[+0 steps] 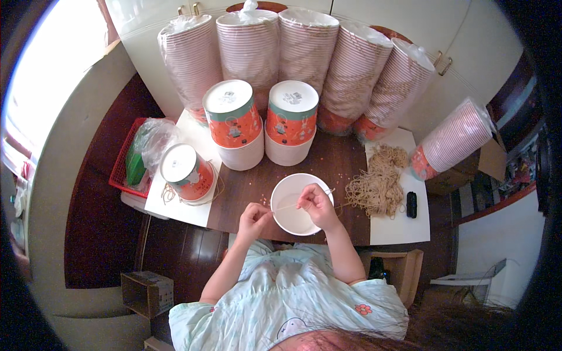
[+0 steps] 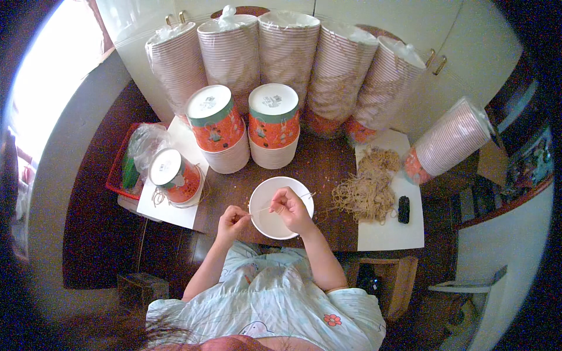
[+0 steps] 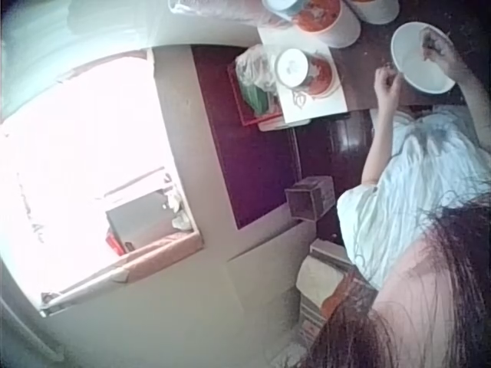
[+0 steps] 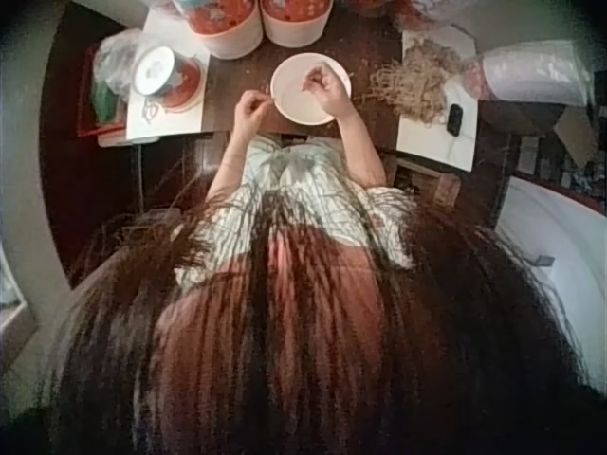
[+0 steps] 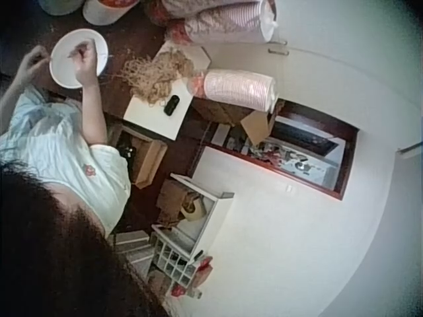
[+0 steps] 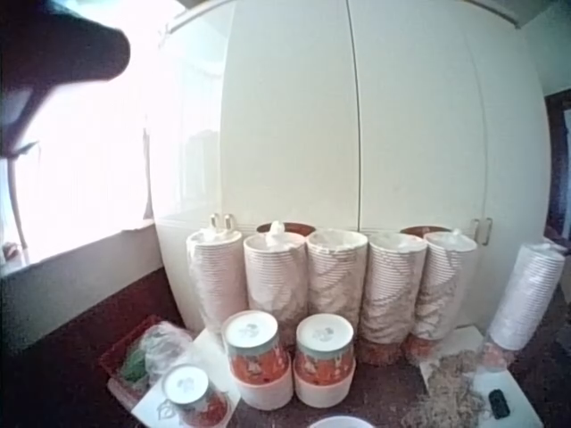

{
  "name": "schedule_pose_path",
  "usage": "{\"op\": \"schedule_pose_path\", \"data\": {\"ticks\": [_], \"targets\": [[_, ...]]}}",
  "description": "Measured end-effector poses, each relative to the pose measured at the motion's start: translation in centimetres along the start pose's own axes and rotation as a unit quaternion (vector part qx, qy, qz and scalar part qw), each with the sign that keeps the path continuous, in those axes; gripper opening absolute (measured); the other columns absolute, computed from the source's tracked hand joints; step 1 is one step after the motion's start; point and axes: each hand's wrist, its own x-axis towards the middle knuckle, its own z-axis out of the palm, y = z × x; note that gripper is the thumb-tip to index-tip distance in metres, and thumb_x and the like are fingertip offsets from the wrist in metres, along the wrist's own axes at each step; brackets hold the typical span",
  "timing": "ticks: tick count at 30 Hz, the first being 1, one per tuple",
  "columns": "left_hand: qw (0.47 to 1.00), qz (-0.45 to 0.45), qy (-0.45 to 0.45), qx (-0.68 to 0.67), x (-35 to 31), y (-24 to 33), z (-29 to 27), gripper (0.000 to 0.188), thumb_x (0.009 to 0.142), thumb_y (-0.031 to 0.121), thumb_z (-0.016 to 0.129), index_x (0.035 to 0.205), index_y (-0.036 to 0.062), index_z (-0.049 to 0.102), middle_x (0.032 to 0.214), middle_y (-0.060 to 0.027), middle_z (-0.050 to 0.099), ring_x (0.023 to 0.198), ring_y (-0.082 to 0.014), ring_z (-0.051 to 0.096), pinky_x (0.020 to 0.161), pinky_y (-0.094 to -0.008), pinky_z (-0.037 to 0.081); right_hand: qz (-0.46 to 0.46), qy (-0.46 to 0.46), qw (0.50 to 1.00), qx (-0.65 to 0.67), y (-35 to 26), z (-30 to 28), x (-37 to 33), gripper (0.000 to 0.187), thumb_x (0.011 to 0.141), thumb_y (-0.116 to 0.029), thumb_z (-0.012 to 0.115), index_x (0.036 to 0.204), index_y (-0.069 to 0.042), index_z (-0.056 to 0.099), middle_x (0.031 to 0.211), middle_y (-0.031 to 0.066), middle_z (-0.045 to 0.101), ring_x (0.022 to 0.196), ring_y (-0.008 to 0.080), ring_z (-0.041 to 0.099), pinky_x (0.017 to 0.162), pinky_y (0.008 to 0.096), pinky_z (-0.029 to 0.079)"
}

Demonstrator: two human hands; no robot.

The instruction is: Tying thin cords through pre-punched holes in paper buckets for assembly.

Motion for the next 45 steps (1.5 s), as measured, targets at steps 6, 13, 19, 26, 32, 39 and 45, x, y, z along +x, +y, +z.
{"op": "schedule_pose_path", "data": {"ticks": [6, 13, 19, 26, 32, 39, 45], "targets": [[0.998, -0.033, 0.027, -0.052, -0.4, 0.1, 0.6, 0.008, 0.075, 0.007, 0.064, 0.080, 0.0020, 0.059, 0.076, 0.0004, 0.056, 0.065, -0.0051, 0.049, 0.058, -0.0186, 0.041, 0.026, -0.029, 0.999, -0.023, -0.3, 0.5, -0.1, 0.012, 0.083, -0.005, 0.054, 0.089, -0.006, 0.043, 0.078, 0.0017, 0.051, 0.073, 0.0097, 0.053, 0.068, 0.0230, 0.044], [0.991, -0.073, 0.038, -0.108, -0.4, 0.5, 0.5, 0.008, 0.079, 0.006, 0.060, 0.082, -0.0015, 0.060, 0.076, -0.0020, 0.060, 0.067, -0.0048, 0.053, 0.059, -0.0187, 0.044, 0.012, -0.025, 0.999, -0.025, -0.9, 0.6, 0.2, 0.011, 0.083, -0.004, 0.054, 0.088, -0.006, 0.045, 0.078, 0.0019, 0.052, 0.072, 0.0100, 0.053, 0.068, 0.0226, 0.043], [0.989, -0.055, 0.028, -0.133, -0.7, -0.6, 0.8, 0.007, 0.081, 0.005, 0.058, 0.084, -0.0012, 0.058, 0.076, -0.0016, 0.060, 0.069, -0.0055, 0.054, 0.062, -0.0188, 0.044, -0.016, -0.001, 1.000, -0.011, -0.9, 0.0, 0.2, 0.011, 0.083, -0.003, 0.054, 0.087, -0.005, 0.045, 0.077, 0.0024, 0.052, 0.072, 0.0102, 0.053, 0.068, 0.0228, 0.045], [0.983, -0.075, 0.037, -0.162, -0.9, -0.8, 1.4, 0.007, 0.082, 0.005, 0.057, 0.084, -0.0011, 0.058, 0.076, -0.0013, 0.060, 0.069, -0.0055, 0.054, 0.062, -0.0180, 0.044, -0.044, -0.014, 0.999, -0.027, -1.2, 0.0, 0.0, 0.009, 0.083, -0.004, 0.054, 0.085, -0.005, 0.045, 0.076, 0.0022, 0.051, 0.072, 0.0103, 0.053, 0.069, 0.0233, 0.044], [0.971, -0.135, 0.025, -0.196, -0.2, 0.7, 0.8, 0.011, 0.084, 0.010, 0.053, 0.083, -0.0002, 0.057, 0.075, -0.0006, 0.059, 0.070, -0.0053, 0.053, 0.061, -0.0186, 0.043, 0.000, -0.071, 0.983, -0.169, -2.9, 0.4, -0.9, 0.009, 0.082, -0.008, 0.057, 0.086, -0.004, 0.051, 0.076, 0.0026, 0.056, 0.068, 0.0092, 0.054, 0.064, 0.0231, 0.044], [0.954, -0.245, -0.146, -0.096, 3.3, 2.5, -0.2, 0.020, 0.084, 0.021, 0.054, 0.074, 0.0042, 0.050, 0.061, 0.0007, 0.050, 0.053, -0.0066, 0.048, 0.047, -0.0214, 0.040, -0.022, -0.108, 0.957, -0.267, -4.4, 2.3, -1.2, 0.009, 0.078, -0.004, 0.059, 0.087, -0.004, 0.056, 0.073, 0.0018, 0.057, 0.062, 0.0067, 0.051, 0.055, 0.0203, 0.041], [0.984, -0.112, -0.129, -0.058, 2.5, 4.2, -2.3, 0.012, 0.084, 0.013, 0.053, 0.079, 0.0028, 0.049, 0.063, -0.0005, 0.051, 0.053, -0.0074, 0.051, 0.046, -0.0222, 0.042, -0.101, -0.158, 0.930, -0.316, -6.0, 4.4, -1.6, 0.012, 0.074, -0.004, 0.061, 0.084, -0.006, 0.056, 0.072, 0.0067, 0.058, 0.062, 0.0183, 0.057, 0.056, 0.0274, 0.045]]}}
